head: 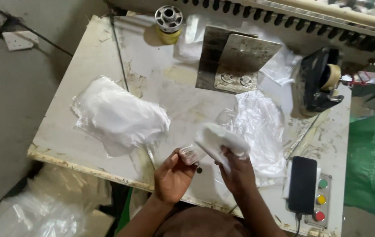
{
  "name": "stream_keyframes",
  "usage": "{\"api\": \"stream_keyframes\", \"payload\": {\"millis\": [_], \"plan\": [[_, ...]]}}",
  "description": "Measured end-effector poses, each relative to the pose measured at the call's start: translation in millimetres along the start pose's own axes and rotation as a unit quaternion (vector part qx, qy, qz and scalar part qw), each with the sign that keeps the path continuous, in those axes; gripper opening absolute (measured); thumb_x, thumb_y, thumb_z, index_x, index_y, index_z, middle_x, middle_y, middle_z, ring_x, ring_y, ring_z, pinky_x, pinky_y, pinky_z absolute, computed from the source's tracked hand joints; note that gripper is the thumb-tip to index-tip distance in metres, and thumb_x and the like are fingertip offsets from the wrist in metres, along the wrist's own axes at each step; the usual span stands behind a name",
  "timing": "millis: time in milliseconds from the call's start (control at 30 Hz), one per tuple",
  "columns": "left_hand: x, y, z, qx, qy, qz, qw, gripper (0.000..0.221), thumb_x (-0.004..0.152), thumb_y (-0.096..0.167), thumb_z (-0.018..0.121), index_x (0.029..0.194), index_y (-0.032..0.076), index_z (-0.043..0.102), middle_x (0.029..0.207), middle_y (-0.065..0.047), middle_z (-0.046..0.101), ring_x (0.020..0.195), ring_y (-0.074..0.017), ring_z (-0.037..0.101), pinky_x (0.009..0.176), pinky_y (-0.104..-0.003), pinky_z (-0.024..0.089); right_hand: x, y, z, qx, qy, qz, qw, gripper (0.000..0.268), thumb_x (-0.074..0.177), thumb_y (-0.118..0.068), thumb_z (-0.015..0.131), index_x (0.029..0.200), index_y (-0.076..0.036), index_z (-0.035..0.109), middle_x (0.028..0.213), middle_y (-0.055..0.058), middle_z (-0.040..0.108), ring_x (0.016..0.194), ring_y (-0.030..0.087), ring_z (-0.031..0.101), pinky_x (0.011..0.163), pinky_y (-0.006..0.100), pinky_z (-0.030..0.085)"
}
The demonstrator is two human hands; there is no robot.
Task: Folding and packing plastic bags into a large collection sack at a factory workstation
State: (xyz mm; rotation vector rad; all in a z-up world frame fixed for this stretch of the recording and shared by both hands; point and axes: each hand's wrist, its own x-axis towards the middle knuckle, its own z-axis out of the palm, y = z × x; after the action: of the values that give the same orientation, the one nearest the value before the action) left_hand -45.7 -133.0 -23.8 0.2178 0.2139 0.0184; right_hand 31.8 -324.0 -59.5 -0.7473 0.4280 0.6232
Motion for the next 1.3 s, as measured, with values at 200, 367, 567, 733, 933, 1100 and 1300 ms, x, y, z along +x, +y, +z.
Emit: {"api": "stream_keyframes", "payload": {"millis": [200, 367, 567, 733, 933, 1100, 1300], "plan": [[15, 6, 50, 0.314, -0.044, 0.191, 0.929, 0.065, 0.069, -0.018, 0.05, 0.128, 0.003, 0.067, 0.122, -0.01, 0.067, 0.11, -0.0257, 0.06, 0.082, -0.036, 0.057, -59, -29, 73, -0.431, -0.142, -0.459, 0.764, 0.016, 0.096, -0.011, 0.068, 0.107, -0.014, 0.08, 0.122, 0.02, 0.076, 0.109, 0.029, 0.078, 0.086, 0.033, 0.06], [7, -5, 94, 0.701, -0.197, 0.306, 0.613, 0.04, 0.1, 0.027, 0.062, 0.131, 0.001, 0.063, 0.091, -0.007, 0.063, 0.075, -0.0204, 0.055, 0.065, -0.033, 0.047, -44, -29, 85, -0.426, 0.041, -0.451, 0.784, 0.038, 0.08, 0.002, 0.064, 0.114, -0.013, 0.069, 0.12, 0.008, 0.062, 0.117, 0.024, 0.061, 0.095, 0.036, 0.052], [31, -4, 65, 0.77, -0.271, 0.46, 0.35, 0.017, 0.103, 0.007, 0.056, 0.115, 0.002, 0.065, 0.073, -0.006, 0.05, 0.06, -0.0228, 0.048, 0.057, -0.041, 0.043, -33, 9, 45, -0.277, -0.012, -0.256, 0.926, 0.043, 0.101, -0.012, 0.062, 0.061, -0.016, 0.046, 0.058, -0.003, 0.047, 0.057, 0.009, 0.036, 0.051, 0.029, 0.029], [28, -26, 58, 0.739, -0.298, 0.467, 0.383, 0.023, 0.104, 0.003, 0.053, 0.119, -0.001, 0.068, 0.081, -0.009, 0.056, 0.069, -0.0273, 0.054, 0.063, -0.041, 0.049, -41, -28, 54, -0.268, 0.059, -0.067, 0.959, 0.034, 0.09, -0.024, 0.07, 0.12, -0.009, 0.073, 0.098, 0.001, 0.074, 0.087, 0.01, 0.064, 0.08, 0.026, 0.051], [-7, -26, 66, 0.753, -0.285, 0.381, 0.456, 0.035, 0.105, 0.009, 0.058, 0.138, 0.0, 0.055, 0.134, -0.027, 0.062, 0.102, -0.0396, 0.072, 0.086, -0.048, 0.059, -20, -52, 3, -0.325, 0.005, 0.014, 0.946, 0.022, 0.091, -0.016, 0.074, 0.102, 0.002, 0.071, 0.084, 0.012, 0.067, 0.074, 0.023, 0.062, 0.066, 0.036, 0.051], [-1, -24, 10, 0.897, -0.058, 0.235, 0.37, 0.062, 0.106, 0.041, 0.047, 0.154, 0.002, 0.043, 0.16, -0.019, 0.043, 0.15, -0.037, 0.038, 0.12, -0.053, 0.03, -9, -44, 21, -0.415, -0.011, 0.078, 0.906, 0.025, 0.091, -0.021, 0.074, 0.101, 0.002, 0.076, 0.082, 0.01, 0.076, 0.064, 0.016, 0.065, 0.055, 0.029, 0.048], [5, -35, -27, 0.97, -0.053, 0.201, 0.129, 0.088, 0.098, 0.058, 0.033, 0.163, 0.006, 0.004, 0.174, -0.014, -0.008, 0.161, -0.0285, -0.01, 0.13, -0.046, -0.006, -28, -49, 31, -0.593, -0.074, 0.048, 0.801, 0.05, 0.099, -0.053, 0.047, 0.089, -0.011, 0.071, 0.084, 0.002, 0.065, 0.071, 0.011, 0.053, 0.068, 0.028, 0.041]]}}
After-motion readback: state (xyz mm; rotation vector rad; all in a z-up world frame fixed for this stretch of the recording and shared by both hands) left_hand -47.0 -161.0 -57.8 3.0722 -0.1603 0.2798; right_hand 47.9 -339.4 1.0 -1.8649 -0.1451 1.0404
